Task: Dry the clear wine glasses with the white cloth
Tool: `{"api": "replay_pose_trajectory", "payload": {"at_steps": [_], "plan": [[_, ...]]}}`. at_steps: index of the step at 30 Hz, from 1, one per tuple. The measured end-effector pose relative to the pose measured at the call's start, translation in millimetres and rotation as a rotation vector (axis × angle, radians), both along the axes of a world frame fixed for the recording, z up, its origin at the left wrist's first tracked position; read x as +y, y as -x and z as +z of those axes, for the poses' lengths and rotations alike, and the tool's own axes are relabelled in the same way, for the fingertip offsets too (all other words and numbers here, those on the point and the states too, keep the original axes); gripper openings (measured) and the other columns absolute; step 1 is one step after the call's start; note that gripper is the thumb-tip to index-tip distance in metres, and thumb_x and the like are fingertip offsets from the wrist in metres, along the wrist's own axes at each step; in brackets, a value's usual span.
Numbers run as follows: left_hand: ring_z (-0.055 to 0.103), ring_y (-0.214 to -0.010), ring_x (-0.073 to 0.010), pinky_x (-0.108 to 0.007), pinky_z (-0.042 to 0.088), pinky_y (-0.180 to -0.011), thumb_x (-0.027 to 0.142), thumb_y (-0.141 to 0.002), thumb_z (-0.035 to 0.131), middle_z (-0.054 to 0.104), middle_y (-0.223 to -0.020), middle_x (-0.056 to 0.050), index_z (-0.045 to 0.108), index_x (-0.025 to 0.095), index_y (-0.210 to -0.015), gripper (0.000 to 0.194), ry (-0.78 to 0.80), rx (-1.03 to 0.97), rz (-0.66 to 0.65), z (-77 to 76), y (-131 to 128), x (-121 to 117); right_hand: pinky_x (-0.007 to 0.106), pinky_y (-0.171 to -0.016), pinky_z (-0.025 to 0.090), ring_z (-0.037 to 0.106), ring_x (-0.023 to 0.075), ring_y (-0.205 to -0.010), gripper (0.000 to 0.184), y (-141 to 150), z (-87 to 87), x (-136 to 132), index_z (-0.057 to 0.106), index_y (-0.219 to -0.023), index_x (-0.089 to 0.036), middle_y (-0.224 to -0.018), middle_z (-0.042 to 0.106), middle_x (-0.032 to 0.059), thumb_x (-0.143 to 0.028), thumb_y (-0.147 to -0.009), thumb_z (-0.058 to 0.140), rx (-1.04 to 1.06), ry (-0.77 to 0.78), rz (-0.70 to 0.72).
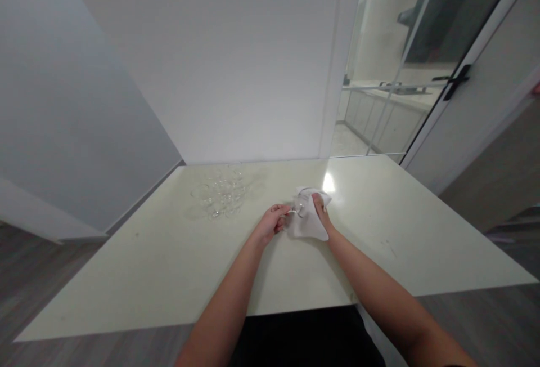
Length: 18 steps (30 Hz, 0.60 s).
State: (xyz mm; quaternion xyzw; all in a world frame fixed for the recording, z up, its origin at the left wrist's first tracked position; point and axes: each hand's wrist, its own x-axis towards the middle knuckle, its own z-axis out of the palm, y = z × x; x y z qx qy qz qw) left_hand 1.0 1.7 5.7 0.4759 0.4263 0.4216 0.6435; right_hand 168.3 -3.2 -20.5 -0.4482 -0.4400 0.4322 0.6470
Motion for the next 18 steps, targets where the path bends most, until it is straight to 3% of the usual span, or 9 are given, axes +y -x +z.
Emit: {"api": "replay_pose_trajectory", "payload": {"at_steps": [4,6,9,11,12,14,18], "plan": [[0.031,-0.040,-0.0025,-0.017,0.023,-0.039,0.045,-0.070,0.071,0.049,-0.065,0.006,0.050,0.018,-0.079,0.035,-0.042,-0.016,0.114,-0.4,1.4,1.4,0.033,-0.074,0.050,0.061,0.0202,-0.078,0.040,6.0,5.8,-9.1,0.063,-0.088,-0.019,-0.085,0.068,0.0046,-0.052,-0.068,0.073,-0.091,-0.068,0.047],[0.037,-0.045,-0.0043,-0.018,0.029,-0.043,0.043,-0.072,0.070,0.049,-0.068,0.006,0.050,0.019,-0.084,0.033,-0.153,-0.001,0.221,0.4,1.0,0.6,0.032,-0.075,0.050,0.061,0.0195,-0.079,0.039,8.8,9.8,-10.9,0.064,-0.089,-0.019,-0.087,0.069,0.0043,-0.051,-0.068,0.073,-0.063,-0.068,0.037],[0.049,-0.063,-0.0097,-0.022,0.040,-0.058,0.037,-0.073,0.070,0.055,-0.080,0.001,0.055,0.020,-0.087,0.027,-0.592,0.158,0.276,3.1,0.3,-5.8,0.031,-0.073,0.051,0.063,0.0187,-0.076,0.042,11.6,14.8,-10.3,0.063,-0.091,-0.019,-0.082,0.069,0.0022,-0.057,-0.071,0.068,0.147,0.059,-0.004],[0.051,-0.072,-0.0133,-0.025,0.042,-0.065,0.034,-0.075,0.068,0.056,-0.084,-0.003,0.059,0.019,-0.083,0.019,-0.890,0.305,0.205,4.9,-0.4,-12.0,0.031,-0.069,0.052,0.063,0.0184,-0.070,0.043,11.9,16.1,-9.1,0.062,-0.087,-0.020,-0.076,0.068,0.0006,-0.060,-0.071,0.066,0.296,0.158,-0.002],[0.051,-0.073,-0.0144,-0.026,0.042,-0.066,0.033,-0.076,0.067,0.057,-0.083,-0.004,0.059,0.019,-0.080,0.016,-0.962,0.355,0.170,5.6,-0.9,-14.7,0.031,-0.068,0.052,0.063,0.0183,-0.068,0.043,11.6,15.8,-8.6,0.062,-0.084,-0.020,-0.073,0.067,0.0002,-0.060,-0.070,0.067,0.338,0.189,0.008],[0.050,-0.071,-0.0146,-0.026,0.040,-0.064,0.032,-0.078,0.063,0.056,-0.077,-0.003,0.059,0.019,-0.073,0.015,-0.950,0.386,0.184,6.6,-2.1,-17.2,0.032,-0.069,0.052,0.063,0.0183,-0.068,0.042,10.6,13.2,-8.5,0.063,-0.085,-0.020,-0.073,0.067,0.0001,-0.058,-0.070,0.068,0.351,0.211,0.054],[0.044,-0.058,-0.0118,-0.023,0.033,-0.053,0.040,-0.077,0.059,0.049,-0.061,0.001,0.055,0.018,-0.061,0.028,-0.437,0.195,0.302,7.1,-2.3,-9.6,0.034,-0.074,0.052,0.063,0.0189,-0.074,0.039,8.9,6.2,-10.5,0.063,-0.095,-0.020,-0.083,0.069,0.0025,-0.052,-0.074,0.068,0.137,0.051,0.095]]}}
